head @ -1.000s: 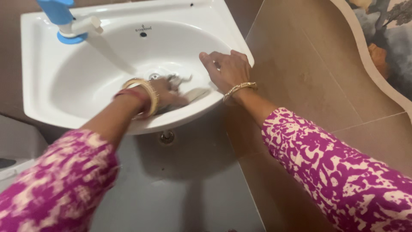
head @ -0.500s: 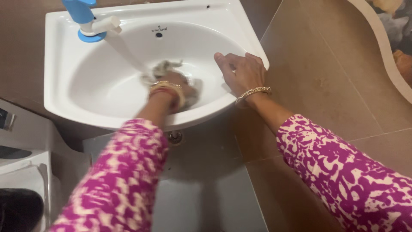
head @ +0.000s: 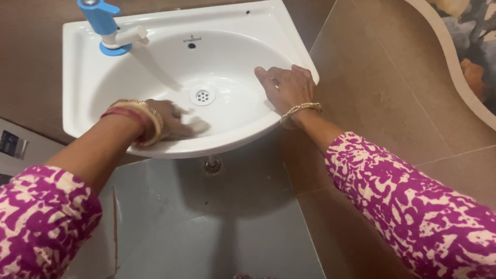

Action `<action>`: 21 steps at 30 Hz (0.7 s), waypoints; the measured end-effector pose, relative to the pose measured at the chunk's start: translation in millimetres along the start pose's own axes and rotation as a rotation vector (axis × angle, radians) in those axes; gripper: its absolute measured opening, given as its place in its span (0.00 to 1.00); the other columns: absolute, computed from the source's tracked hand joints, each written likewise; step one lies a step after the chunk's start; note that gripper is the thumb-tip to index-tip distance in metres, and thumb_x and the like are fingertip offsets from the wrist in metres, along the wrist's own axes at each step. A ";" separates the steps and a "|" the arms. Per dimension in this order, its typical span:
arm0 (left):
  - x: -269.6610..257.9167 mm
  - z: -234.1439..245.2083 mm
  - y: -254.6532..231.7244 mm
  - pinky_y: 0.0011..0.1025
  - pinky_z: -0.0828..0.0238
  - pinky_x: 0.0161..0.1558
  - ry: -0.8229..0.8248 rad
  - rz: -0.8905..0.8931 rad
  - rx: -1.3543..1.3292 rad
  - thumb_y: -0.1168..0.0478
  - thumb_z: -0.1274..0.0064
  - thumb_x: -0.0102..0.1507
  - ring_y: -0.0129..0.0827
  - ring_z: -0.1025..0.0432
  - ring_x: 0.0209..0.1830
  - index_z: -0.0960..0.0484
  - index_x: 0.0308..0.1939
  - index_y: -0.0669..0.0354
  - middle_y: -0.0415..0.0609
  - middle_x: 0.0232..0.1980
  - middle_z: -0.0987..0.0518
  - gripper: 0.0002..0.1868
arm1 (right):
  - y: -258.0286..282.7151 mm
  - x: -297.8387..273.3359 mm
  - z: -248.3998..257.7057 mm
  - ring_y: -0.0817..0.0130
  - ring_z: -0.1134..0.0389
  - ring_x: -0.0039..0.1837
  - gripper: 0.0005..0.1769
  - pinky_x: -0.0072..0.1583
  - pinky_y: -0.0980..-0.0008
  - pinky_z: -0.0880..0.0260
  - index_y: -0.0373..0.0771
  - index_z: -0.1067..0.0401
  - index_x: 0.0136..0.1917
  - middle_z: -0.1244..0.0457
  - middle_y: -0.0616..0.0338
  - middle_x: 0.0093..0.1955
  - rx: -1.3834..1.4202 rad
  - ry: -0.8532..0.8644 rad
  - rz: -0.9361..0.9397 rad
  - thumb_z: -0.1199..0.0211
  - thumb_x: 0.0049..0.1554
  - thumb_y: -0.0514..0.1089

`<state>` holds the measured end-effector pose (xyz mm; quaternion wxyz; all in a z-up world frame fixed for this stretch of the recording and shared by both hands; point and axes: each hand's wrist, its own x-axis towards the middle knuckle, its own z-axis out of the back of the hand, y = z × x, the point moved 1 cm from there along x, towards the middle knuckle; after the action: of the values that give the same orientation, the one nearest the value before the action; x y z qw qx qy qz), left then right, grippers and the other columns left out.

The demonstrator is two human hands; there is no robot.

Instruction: The person cleans the interior basin and the outer rim of a white porcelain sink by hand using a damp cloth while the water runs.

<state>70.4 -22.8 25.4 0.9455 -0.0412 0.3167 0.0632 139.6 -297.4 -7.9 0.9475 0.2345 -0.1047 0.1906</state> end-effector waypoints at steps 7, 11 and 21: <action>-10.3 -3.0 -8.8 0.47 0.34 0.68 -0.055 -0.020 0.091 0.28 0.49 0.55 0.50 0.28 0.68 0.16 0.61 0.44 0.49 0.69 0.24 0.39 | -5.0 2.3 -3.7 0.56 0.30 0.46 0.33 0.70 0.54 0.48 0.41 0.20 0.42 0.32 0.55 0.33 0.016 -0.037 0.018 0.55 0.64 0.67; -13.5 -3.0 -71.2 0.46 0.34 0.66 -0.018 -0.159 -0.166 0.27 0.52 0.56 0.49 0.28 0.65 0.14 0.58 0.47 0.51 0.64 0.21 0.39 | -1.3 0.5 -1.0 0.56 0.31 0.45 0.33 0.71 0.55 0.48 0.41 0.20 0.40 0.32 0.55 0.32 0.002 -0.021 0.001 0.54 0.64 0.67; -32.6 -18.4 -45.0 0.41 0.35 0.65 -0.328 -0.293 -0.432 0.25 0.47 0.50 0.50 0.29 0.65 0.25 0.67 0.44 0.55 0.67 0.25 0.47 | -1.6 0.2 0.8 0.53 0.32 0.45 0.33 0.72 0.55 0.47 0.42 0.20 0.43 0.33 0.53 0.31 -0.030 0.010 0.036 0.55 0.66 0.66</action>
<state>40.2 -72.5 32.2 0.9525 -0.2757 0.1296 -0.0022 140.3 -299.0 -7.9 0.9478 0.2175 -0.1070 0.2070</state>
